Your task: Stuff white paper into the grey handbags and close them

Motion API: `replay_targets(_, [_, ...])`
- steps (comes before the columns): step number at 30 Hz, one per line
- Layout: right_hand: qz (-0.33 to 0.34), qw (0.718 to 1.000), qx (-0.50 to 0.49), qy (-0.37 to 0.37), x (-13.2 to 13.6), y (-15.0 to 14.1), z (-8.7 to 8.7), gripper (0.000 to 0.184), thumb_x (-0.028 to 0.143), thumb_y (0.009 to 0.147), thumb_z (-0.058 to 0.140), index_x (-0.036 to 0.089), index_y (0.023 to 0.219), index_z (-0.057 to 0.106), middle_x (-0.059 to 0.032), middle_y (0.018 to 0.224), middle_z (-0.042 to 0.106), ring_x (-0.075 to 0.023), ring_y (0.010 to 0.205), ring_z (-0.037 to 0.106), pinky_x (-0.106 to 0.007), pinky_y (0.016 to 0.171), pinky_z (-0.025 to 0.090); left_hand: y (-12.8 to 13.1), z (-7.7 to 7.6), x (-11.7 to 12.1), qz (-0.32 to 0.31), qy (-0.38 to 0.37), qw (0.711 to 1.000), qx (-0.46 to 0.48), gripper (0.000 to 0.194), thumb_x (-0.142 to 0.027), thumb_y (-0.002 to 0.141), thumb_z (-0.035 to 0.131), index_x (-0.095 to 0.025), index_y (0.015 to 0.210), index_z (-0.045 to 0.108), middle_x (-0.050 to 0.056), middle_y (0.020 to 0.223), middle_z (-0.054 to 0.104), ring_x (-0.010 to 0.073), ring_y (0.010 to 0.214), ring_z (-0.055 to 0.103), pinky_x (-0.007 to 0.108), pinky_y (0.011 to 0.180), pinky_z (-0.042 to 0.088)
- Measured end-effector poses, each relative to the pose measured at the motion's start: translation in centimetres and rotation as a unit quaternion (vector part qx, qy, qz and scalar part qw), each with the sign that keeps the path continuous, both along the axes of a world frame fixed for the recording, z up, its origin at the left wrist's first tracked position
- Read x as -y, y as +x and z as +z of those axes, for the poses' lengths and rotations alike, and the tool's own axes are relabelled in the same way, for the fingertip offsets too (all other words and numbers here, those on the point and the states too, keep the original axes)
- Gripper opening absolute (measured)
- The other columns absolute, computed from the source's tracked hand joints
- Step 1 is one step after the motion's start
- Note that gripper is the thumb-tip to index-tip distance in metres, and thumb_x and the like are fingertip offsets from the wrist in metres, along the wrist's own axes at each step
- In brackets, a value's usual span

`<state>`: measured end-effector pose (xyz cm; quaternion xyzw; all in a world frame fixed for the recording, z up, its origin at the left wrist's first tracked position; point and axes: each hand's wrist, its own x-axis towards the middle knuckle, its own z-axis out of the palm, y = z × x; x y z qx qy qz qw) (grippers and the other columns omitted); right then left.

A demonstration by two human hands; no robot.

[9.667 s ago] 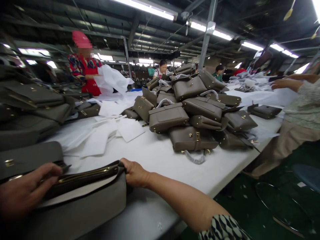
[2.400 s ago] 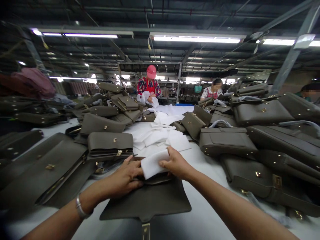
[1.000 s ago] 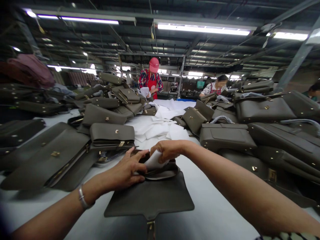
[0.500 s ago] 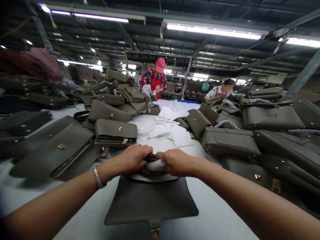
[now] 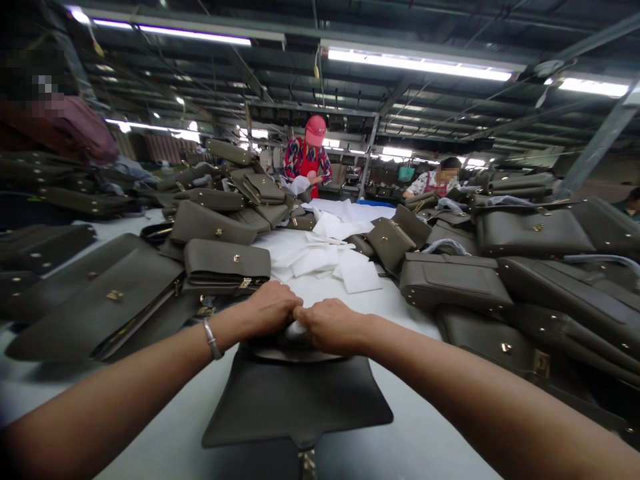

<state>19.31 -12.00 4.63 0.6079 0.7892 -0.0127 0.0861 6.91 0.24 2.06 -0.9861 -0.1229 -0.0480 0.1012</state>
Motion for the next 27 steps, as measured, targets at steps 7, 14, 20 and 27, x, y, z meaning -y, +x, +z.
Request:
replay_targets(7, [0.017, 0.987, 0.108, -0.114, -2.0, -2.6, -0.3, 0.03, 0.015, 0.079, 0.051, 0.012, 0.107, 0.061, -0.014, 0.105, 0.067, -0.0288, 0.093, 0.065, -0.036, 0.071, 0.051, -0.2, 0.1, 0.6, 0.039, -0.028, 0.999, 0.015, 0.02, -0.023, 0.077, 0.05, -0.021, 0.087, 0.067, 0.01, 0.083, 0.07, 0.0266, 0.077, 0.066, 0.032, 0.061, 0.045])
replay_targets(14, [0.01, 0.974, 0.203, -0.096, -2.4, -2.9, -1.3, 0.032, 0.006, 0.08, 0.05, 0.015, 0.108, 0.06, -0.0149, 0.106, 0.067, -0.0279, 0.097, 0.064, -0.039, 0.077, 0.052, -0.4, 0.3, 0.8, 0.034, -0.054, 0.998, 0.004, 0.02, -0.018, 0.078, 0.05, -0.021, 0.086, 0.068, 0.01, 0.084, 0.071, 0.0235, 0.08, 0.065, 0.03, 0.065, 0.046])
replay_targets(20, [0.024, 0.997, 0.055, 0.039, 0.6, 0.8, -1.3, 0.034, 0.019, 0.089, 0.043, 0.016, 0.122, 0.044, -0.0102, 0.109, 0.064, -0.0246, 0.091, 0.064, -0.033, 0.07, 0.049, -0.8, 0.0, -0.1, 0.043, -0.06, 0.997, 0.031, 0.017, -0.027, 0.077, 0.053, -0.022, 0.084, 0.067, 0.008, 0.082, 0.071, 0.0242, 0.078, 0.065, 0.029, 0.062, 0.044])
replay_targets(27, [0.031, 0.991, 0.077, 0.103, 2.9, 2.2, -0.8, 0.019, 0.015, 0.092, 0.037, 0.018, 0.098, 0.056, -0.006, 0.098, 0.061, -0.0156, 0.082, 0.059, -0.025, 0.062, 0.038, -1.0, 0.4, -0.3, 0.023, -0.068, 0.997, 0.027, 0.008, -0.026, 0.073, 0.057, -0.023, 0.073, 0.065, 0.004, 0.072, 0.069, 0.0218, 0.072, 0.064, 0.027, 0.056, 0.037])
